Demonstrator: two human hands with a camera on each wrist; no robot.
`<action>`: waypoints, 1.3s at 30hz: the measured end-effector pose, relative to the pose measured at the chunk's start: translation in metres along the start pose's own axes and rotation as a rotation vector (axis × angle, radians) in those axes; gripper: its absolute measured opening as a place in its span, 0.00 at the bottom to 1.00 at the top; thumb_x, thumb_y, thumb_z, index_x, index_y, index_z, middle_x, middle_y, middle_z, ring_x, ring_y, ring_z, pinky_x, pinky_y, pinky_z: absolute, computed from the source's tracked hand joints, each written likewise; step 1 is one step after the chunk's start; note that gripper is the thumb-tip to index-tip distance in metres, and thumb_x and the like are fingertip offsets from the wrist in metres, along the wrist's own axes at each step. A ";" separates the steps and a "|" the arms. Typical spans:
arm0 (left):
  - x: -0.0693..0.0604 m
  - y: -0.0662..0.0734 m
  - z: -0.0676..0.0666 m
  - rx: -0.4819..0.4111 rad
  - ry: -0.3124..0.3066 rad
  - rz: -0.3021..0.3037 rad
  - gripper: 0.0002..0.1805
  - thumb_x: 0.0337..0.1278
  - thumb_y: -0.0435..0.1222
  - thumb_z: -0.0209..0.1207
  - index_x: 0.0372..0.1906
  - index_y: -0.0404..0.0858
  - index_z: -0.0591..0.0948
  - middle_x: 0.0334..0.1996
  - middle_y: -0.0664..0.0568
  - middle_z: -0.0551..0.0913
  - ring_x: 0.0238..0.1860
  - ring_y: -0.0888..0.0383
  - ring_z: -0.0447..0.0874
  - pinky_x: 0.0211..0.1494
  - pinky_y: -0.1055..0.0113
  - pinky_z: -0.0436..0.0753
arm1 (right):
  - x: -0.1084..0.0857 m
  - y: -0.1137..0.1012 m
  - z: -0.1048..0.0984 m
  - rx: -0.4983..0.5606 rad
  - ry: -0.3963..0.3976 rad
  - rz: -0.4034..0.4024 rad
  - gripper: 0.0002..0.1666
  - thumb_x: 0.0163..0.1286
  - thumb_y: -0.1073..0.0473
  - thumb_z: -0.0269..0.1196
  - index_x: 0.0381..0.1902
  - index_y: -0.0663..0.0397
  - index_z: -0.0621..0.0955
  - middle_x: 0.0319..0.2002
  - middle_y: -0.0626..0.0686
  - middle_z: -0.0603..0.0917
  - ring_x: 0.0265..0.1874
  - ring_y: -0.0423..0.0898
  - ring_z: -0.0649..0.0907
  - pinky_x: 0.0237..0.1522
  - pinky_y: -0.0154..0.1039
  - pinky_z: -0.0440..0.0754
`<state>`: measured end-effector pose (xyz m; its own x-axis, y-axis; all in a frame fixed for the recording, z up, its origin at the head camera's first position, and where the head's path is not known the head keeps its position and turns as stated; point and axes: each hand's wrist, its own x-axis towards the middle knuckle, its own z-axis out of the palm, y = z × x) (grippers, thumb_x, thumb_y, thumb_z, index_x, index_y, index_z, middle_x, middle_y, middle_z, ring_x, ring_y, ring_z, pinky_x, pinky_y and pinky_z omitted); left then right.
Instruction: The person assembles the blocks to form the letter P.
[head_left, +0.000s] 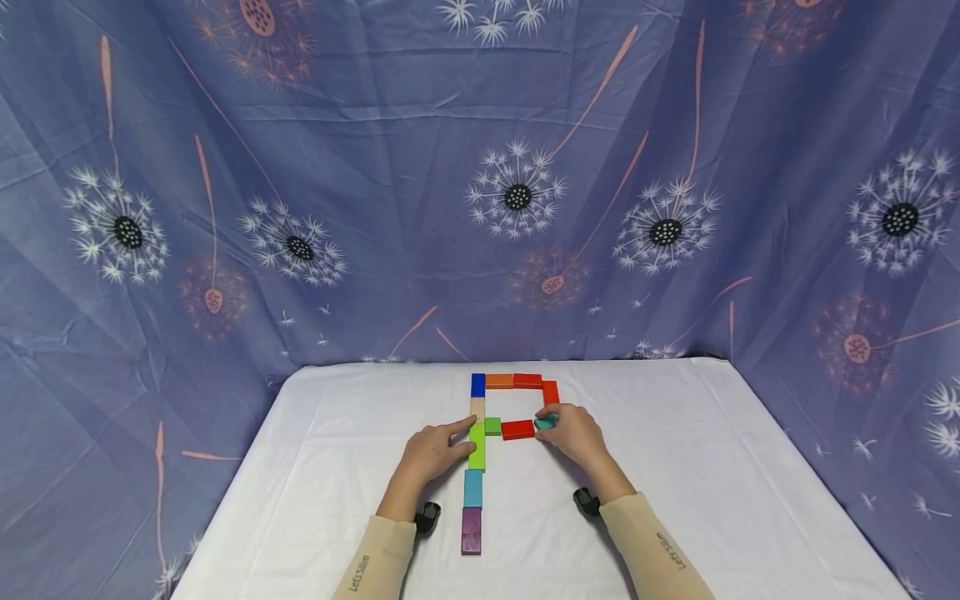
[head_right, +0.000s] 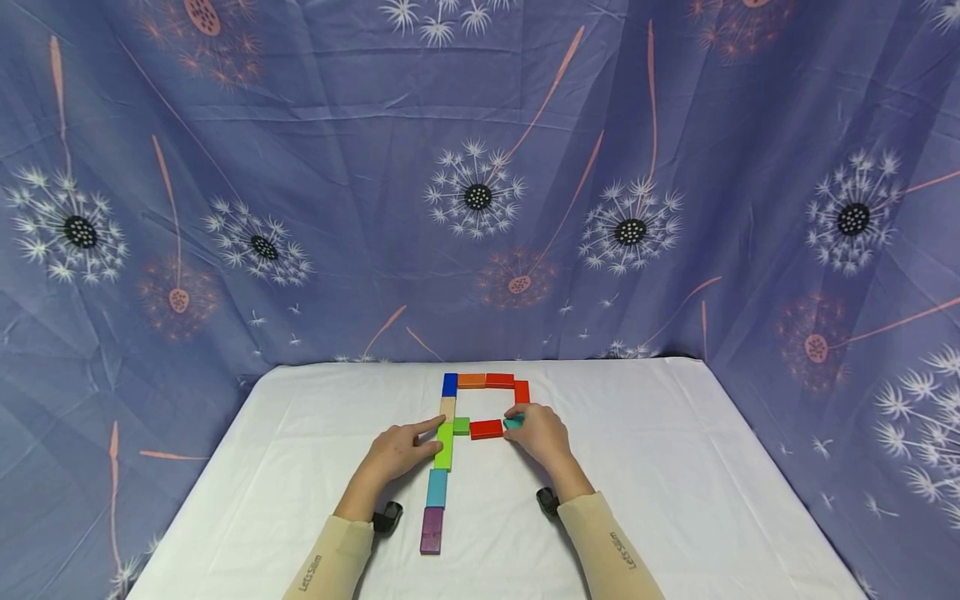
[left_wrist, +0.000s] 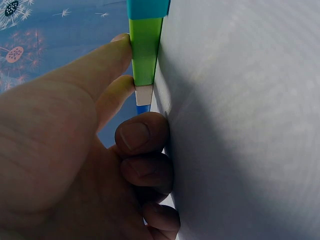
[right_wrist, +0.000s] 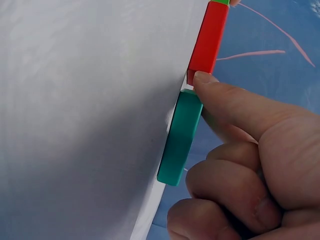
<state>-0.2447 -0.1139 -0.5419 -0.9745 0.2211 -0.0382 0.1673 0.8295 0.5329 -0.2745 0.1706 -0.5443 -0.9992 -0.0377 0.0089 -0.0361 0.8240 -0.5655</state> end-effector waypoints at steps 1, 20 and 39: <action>0.000 0.000 0.000 0.001 0.000 0.000 0.30 0.67 0.55 0.66 0.73 0.59 0.79 0.59 0.37 0.89 0.53 0.40 0.88 0.58 0.43 0.83 | 0.000 0.000 0.000 -0.002 -0.001 -0.001 0.17 0.58 0.53 0.81 0.47 0.43 0.93 0.47 0.53 0.93 0.41 0.50 0.88 0.40 0.46 0.85; 0.001 -0.001 0.000 -0.003 -0.004 -0.024 0.31 0.67 0.56 0.65 0.73 0.60 0.79 0.62 0.37 0.87 0.54 0.40 0.87 0.57 0.43 0.83 | -0.003 0.000 -0.001 -0.001 0.014 0.012 0.19 0.59 0.53 0.80 0.50 0.43 0.92 0.49 0.55 0.92 0.44 0.52 0.88 0.39 0.48 0.84; 0.000 0.000 -0.002 -0.045 -0.009 -0.017 0.31 0.69 0.56 0.64 0.75 0.62 0.76 0.63 0.37 0.86 0.57 0.40 0.87 0.60 0.40 0.82 | -0.005 0.008 -0.012 0.112 0.001 0.003 0.25 0.63 0.49 0.78 0.58 0.44 0.90 0.28 0.49 0.85 0.26 0.44 0.78 0.25 0.36 0.71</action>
<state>-0.2446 -0.1151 -0.5407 -0.9757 0.2119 -0.0554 0.1433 0.8091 0.5700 -0.2702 0.1845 -0.5393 -0.9994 -0.0348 0.0076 -0.0313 0.7555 -0.6544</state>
